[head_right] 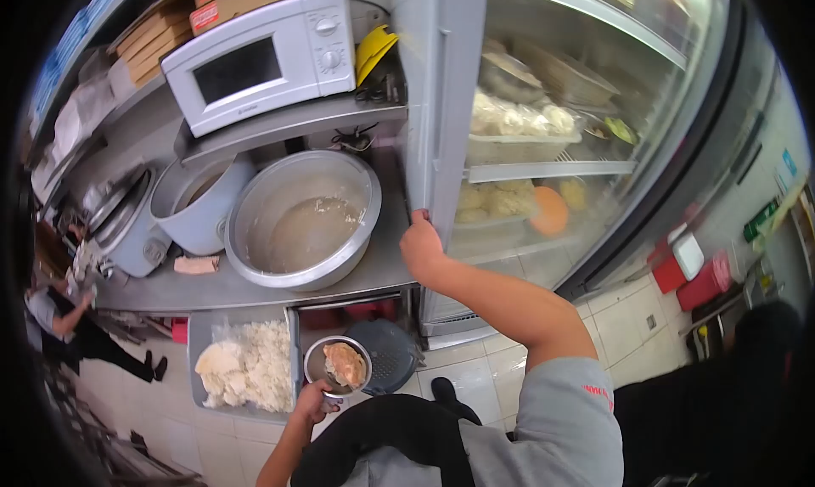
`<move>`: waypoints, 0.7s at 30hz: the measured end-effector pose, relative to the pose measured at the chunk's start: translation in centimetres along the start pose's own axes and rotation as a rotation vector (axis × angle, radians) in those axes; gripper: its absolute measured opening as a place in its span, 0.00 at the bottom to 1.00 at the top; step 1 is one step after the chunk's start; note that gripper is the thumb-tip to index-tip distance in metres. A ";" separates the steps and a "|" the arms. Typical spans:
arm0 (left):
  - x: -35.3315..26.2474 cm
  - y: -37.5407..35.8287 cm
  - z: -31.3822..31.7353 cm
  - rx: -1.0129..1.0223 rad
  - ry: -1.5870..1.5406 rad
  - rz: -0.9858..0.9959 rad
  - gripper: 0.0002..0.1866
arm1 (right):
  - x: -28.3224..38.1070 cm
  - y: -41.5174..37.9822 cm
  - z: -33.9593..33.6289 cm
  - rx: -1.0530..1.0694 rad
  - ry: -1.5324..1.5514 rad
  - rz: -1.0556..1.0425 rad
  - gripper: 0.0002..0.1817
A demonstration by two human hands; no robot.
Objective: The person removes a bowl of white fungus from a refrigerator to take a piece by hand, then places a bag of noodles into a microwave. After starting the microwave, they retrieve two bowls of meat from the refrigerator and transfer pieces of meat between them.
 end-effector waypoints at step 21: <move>-3.7 0.7 1.2 0.234 0.117 -0.129 0.17 | 23.6 -32.9 26.2 0.649 2.059 1.170 0.18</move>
Point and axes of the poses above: each hand's wrist, its own y-axis towards the middle knuckle, its own z-axis out of the palm, x = y × z, the point moved 4 cm from there along y, towards the middle knuckle
